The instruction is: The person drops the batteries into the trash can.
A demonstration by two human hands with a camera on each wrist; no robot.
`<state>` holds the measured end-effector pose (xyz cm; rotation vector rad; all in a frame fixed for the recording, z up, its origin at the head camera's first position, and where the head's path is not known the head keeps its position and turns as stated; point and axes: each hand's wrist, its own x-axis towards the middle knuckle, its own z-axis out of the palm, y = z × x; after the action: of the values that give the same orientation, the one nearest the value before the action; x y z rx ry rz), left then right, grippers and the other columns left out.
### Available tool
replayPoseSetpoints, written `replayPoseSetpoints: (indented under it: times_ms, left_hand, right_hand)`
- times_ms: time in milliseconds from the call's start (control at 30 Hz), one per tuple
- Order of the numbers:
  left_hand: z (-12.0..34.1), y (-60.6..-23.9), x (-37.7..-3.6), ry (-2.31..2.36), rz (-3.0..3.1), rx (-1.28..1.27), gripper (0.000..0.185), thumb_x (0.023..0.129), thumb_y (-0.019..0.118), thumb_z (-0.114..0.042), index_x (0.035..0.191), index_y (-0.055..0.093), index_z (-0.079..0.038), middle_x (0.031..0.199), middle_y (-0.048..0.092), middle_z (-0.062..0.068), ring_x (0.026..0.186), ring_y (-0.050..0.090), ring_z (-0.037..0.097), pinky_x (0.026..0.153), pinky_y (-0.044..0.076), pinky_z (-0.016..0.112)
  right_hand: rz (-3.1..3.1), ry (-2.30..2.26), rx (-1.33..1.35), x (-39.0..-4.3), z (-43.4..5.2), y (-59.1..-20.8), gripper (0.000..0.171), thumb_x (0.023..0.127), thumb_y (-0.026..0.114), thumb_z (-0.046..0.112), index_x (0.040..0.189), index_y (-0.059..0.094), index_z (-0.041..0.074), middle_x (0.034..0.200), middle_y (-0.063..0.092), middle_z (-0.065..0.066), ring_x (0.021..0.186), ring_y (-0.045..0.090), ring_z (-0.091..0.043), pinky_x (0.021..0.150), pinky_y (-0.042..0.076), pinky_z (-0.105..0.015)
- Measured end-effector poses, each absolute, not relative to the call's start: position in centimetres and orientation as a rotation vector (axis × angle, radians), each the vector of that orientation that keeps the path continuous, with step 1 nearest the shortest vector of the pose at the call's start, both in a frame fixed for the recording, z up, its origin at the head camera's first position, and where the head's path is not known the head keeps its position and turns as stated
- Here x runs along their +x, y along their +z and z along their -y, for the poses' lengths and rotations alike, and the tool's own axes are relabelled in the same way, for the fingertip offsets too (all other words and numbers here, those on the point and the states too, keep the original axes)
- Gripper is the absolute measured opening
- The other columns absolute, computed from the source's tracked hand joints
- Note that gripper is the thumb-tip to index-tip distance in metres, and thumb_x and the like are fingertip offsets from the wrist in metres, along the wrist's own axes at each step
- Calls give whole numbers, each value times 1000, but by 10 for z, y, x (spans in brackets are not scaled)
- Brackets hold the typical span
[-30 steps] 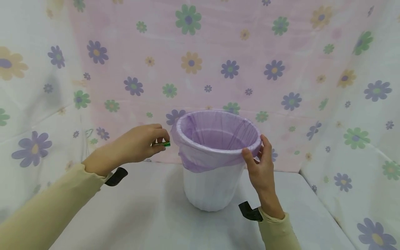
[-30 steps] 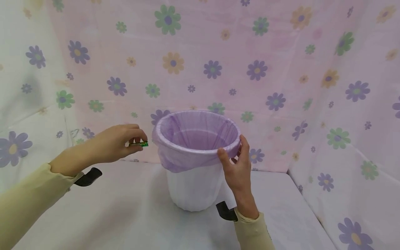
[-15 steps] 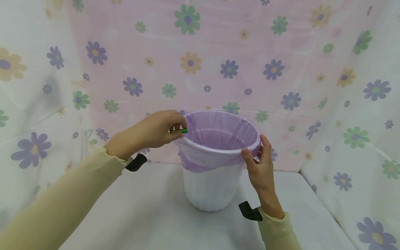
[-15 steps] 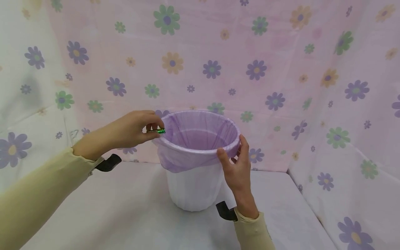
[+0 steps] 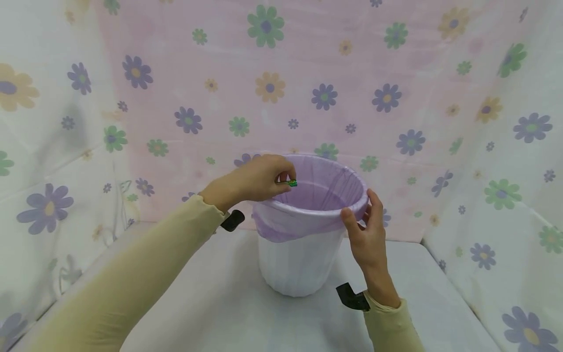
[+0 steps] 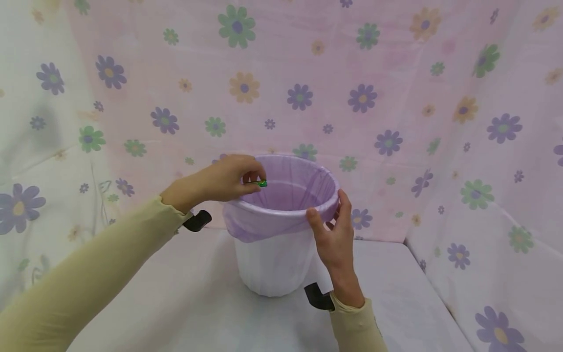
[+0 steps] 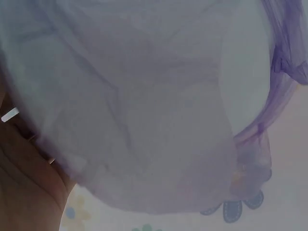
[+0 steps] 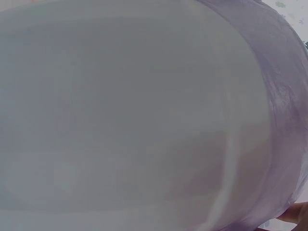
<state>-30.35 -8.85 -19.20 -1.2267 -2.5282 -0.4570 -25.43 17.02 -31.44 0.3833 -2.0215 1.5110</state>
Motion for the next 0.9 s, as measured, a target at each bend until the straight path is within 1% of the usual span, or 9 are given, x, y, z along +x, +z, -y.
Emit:
replayPoseSetpoints:
  times_ms: [167, 367, 533, 633, 900]
  left_hand:
    - [76, -193, -313, -446, 2570, -1218, 9, 88, 68, -12, 97, 67, -10, 82, 57, 0, 77, 52, 16, 74, 43, 30]
    - [66, -193, -321, -458, 2623, -1190, 9, 88, 69, -15, 97, 67, -11, 85, 59, 0, 80, 53, 16, 76, 43, 30]
    - [61, -196, -329, -489, 2662, -1169, 11, 88, 70, -14, 97, 67, -10, 84, 59, 0, 80, 54, 16, 76, 44, 30]
    - [59, -198, -334, -480, 2686, -1151, 11, 87, 70, -15, 98, 67, -11, 84, 59, 0, 80, 54, 15, 75, 44, 29]
    - [54, -202, -341, -462, 2703, -1156, 11, 89, 68, -16, 98, 68, -12, 87, 61, 0, 83, 56, 15, 77, 45, 28]
  right_hand:
    - [2020, 1511, 378, -255, -171, -314, 72, 91, 61, 34, 150, 22, 23, 138, 42, -14, 120, 48, -27, 97, 41, -52]
    - [2034, 1504, 361, -255, -171, -315, 72, 91, 61, 35, 150, 21, 25, 138, 42, -14, 120, 48, -28, 97, 41, -52]
    - [2033, 1509, 367, -255, -170, -315, 73, 91, 61, 35, 151, 20, 24, 140, 40, -13, 121, 47, -28, 99, 40, -53]
    - [2034, 1507, 365, -255, -170, -315, 73, 91, 61, 35, 151, 20, 24, 140, 40, -13, 121, 46, -29, 99, 40, -53]
    - [2042, 1503, 364, -254, -169, -315, 73, 91, 61, 35, 151, 20, 25, 140, 40, -13, 121, 46, -29, 98, 40, -53]
